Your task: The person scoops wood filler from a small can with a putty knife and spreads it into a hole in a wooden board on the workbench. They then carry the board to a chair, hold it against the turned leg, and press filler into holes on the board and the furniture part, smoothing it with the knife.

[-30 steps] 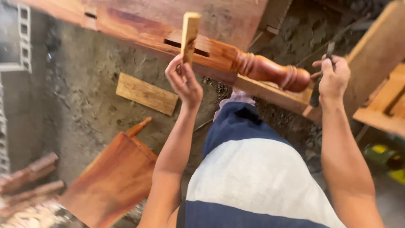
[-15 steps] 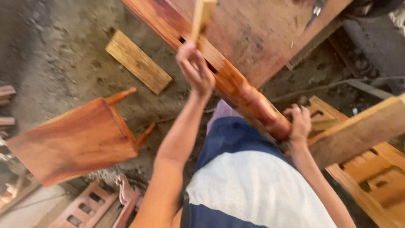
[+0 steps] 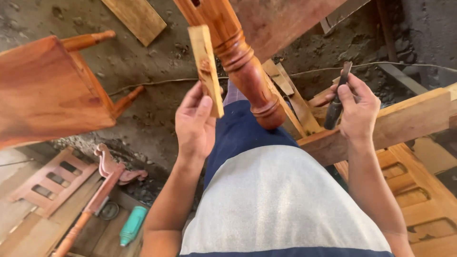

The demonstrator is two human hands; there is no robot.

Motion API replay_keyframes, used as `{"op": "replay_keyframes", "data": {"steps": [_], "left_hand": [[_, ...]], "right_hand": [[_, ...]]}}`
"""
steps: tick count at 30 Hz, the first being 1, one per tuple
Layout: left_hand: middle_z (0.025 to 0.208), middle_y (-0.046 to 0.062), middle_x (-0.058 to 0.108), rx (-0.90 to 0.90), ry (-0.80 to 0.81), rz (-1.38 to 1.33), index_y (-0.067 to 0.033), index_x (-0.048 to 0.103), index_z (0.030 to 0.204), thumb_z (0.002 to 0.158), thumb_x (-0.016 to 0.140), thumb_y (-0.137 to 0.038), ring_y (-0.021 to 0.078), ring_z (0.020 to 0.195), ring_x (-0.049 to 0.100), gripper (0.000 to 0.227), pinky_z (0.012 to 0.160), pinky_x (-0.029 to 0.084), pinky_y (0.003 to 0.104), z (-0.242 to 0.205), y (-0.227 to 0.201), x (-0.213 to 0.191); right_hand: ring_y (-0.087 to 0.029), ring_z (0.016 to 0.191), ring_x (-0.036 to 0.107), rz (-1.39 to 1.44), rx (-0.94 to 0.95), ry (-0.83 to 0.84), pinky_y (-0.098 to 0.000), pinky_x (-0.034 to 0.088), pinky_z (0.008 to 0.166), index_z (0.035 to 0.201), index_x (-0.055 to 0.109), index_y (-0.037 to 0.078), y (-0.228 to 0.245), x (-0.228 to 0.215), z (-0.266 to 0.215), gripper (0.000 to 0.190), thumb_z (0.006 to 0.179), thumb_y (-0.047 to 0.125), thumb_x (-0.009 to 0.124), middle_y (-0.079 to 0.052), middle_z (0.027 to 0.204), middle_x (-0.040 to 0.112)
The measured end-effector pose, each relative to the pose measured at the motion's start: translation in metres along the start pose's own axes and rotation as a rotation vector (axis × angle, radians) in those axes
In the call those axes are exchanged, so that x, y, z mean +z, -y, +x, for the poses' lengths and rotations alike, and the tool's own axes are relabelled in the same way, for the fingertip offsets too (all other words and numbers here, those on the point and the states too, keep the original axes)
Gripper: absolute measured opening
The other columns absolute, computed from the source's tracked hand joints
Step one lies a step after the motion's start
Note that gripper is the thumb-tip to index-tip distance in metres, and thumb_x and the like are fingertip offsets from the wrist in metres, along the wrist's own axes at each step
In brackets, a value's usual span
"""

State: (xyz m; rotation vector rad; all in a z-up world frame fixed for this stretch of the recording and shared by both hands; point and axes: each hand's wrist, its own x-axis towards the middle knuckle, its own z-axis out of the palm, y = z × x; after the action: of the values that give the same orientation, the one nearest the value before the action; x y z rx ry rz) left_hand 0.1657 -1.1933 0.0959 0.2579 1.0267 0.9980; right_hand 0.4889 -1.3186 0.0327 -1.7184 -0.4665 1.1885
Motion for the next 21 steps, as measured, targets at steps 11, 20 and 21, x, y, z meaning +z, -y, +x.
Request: {"op": "replay_keyframes", "data": {"steps": [11,20,21], "left_hand": [[0.119,0.012,0.069,-0.032,0.034,0.184,0.0082,0.059,0.131,0.097,0.072,-0.001,0.0146,0.108,0.066,0.037,0.100,0.055,0.030,-0.068,0.063,-0.009],[0.117,0.012,0.070,-0.064,0.052,0.156,0.0086,0.059,0.132,0.097,0.072,-0.002,0.0129,0.105,0.066,0.039,0.097,0.056,0.029,-0.092,0.069,-0.008],[0.117,0.012,0.070,-0.066,0.067,0.145,0.0087,0.059,0.132,0.097,0.072,-0.002,0.0126,0.104,0.066,0.039,0.096,0.056,0.028,-0.093,0.068,-0.006]], "right_hand": [[-0.017,0.097,0.070,-0.517,-0.568,0.366,-0.0274,0.058,0.081,0.124,0.073,0.006,0.064,0.059,-0.061,0.031,0.095,-0.005,0.078,-0.011,0.111,0.072],[-0.018,0.097,0.071,-0.442,-0.683,0.457,-0.0284,0.059,0.082,0.123,0.072,0.005,0.056,0.076,-0.080,0.036,0.091,-0.007,0.081,-0.011,0.110,0.070],[-0.018,0.098,0.071,-0.405,-0.685,0.472,-0.0283,0.061,0.083,0.124,0.071,0.005,0.056,0.078,-0.080,0.036,0.091,-0.007,0.080,-0.011,0.112,0.069]]}}
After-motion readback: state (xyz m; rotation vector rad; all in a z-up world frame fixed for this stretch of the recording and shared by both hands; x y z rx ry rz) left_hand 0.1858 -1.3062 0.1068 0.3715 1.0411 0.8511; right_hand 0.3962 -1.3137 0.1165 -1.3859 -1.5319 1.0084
